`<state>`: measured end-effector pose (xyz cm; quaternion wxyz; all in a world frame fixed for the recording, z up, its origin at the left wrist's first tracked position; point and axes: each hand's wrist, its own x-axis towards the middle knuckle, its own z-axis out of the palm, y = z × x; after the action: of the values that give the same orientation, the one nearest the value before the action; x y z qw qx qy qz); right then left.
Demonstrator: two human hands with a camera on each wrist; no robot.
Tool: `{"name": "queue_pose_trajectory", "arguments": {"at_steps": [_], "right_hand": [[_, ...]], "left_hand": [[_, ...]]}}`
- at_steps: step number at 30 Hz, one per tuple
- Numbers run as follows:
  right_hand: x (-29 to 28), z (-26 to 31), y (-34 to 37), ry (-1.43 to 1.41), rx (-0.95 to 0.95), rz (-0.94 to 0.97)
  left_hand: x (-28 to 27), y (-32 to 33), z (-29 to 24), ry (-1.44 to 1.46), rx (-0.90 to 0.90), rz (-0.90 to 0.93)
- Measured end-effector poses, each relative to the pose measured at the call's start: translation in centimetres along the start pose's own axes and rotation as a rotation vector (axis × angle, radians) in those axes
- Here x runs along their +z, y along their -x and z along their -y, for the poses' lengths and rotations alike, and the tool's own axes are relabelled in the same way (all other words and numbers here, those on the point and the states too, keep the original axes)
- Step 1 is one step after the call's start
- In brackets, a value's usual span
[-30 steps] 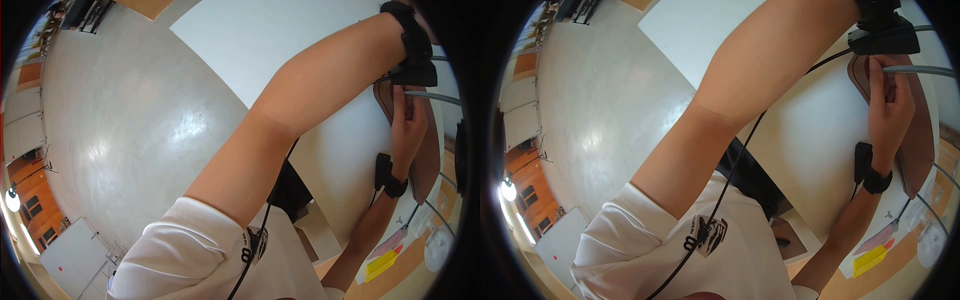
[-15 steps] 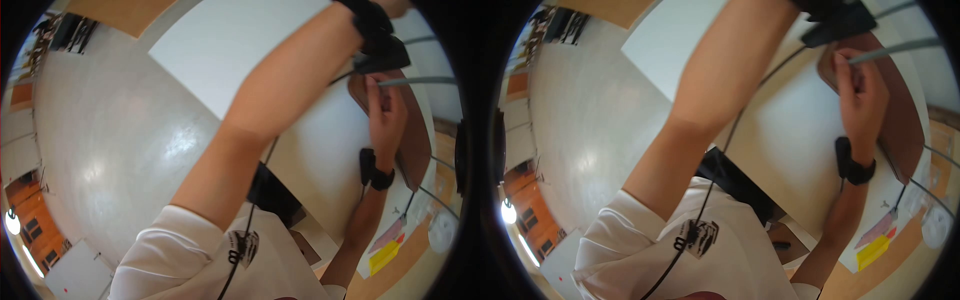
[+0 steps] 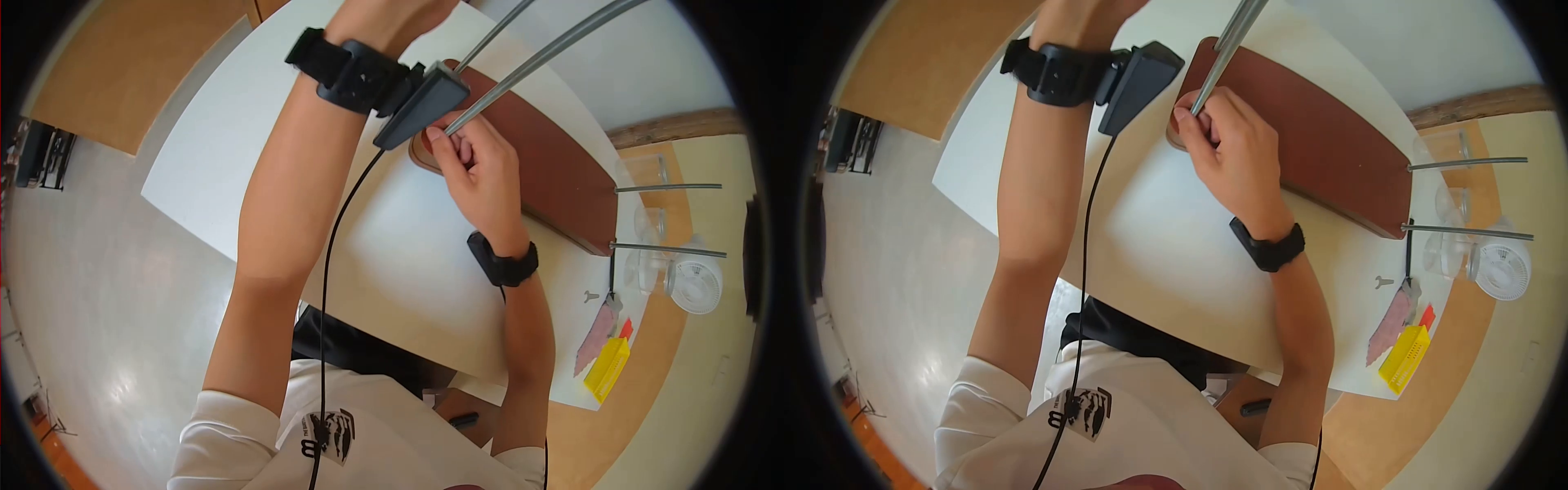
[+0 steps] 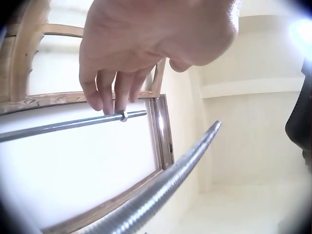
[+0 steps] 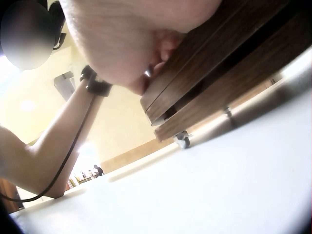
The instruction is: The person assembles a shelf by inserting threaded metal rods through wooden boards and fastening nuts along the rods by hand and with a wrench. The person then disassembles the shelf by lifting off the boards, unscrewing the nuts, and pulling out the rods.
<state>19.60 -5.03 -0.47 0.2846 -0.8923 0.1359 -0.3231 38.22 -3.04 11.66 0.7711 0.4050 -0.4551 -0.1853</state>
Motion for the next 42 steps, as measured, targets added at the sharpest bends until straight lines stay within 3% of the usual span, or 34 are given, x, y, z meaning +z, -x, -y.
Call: {"name": "queue_pose_trajectory", "arguments": {"at_steps": [8, 11, 13, 16, 21, 24, 26, 29, 32, 33, 35, 40, 42], "right_hand": [[0.4, 0.0, 0.0, -0.017, 0.029, 0.023], [0.3, 0.3, -0.1, 0.026, 0.014, 0.022], [0.5, 0.0, 0.2, 0.019, 0.005, 0.012], [0.2, 0.1, 0.1, 0.021, 0.008, 0.009], [0.2, -0.2, 0.4, 0.031, 0.001, 0.038], [0.3, -0.2, 0.3, 0.038, 0.002, 0.033], [0.4, -0.1, 0.3, 0.038, 0.006, 0.027], [0.4, -0.1, 0.2, 0.020, 0.017, 0.031], [0.4, 0.2, 0.1, 0.014, 0.022, 0.032], [0.5, 0.0, 0.2, 0.014, 0.018, 0.040], [0.6, -0.1, 0.2, 0.023, 0.013, 0.030], [0.4, 0.0, 0.3, 0.017, 0.017, 0.024], [0.2, -0.1, 0.3, 0.021, 0.010, 0.018]], "left_hand": [[-0.3, 0.1, 0.0, 0.004, 0.077, -0.020], [1.0, 1.0, -1.1, 0.015, -0.004, 0.032], [1.1, 0.8, -2.2, 0.029, -0.166, -0.002], [-0.7, -0.2, 0.1, 0.012, -0.088, -0.008], [2.1, 1.7, -1.9, 0.061, -0.124, -0.089], [1.5, 2.4, -2.0, 0.046, -0.063, -0.019], [-0.6, 3.2, -4.3, -0.109, -0.055, 0.249], [-1.3, -0.5, 0.4, 0.056, -0.033, 0.125], [1.3, 3.2, -3.6, -0.031, 0.037, -0.018], [1.2, 2.4, -2.2, -0.031, 0.039, -0.027], [0.5, 0.3, 0.2, 0.020, -0.052, 0.168], [-0.6, 0.1, 0.2, 0.038, -0.111, 0.068], [-0.8, -0.1, 0.0, 0.025, -0.015, 0.012]]}}
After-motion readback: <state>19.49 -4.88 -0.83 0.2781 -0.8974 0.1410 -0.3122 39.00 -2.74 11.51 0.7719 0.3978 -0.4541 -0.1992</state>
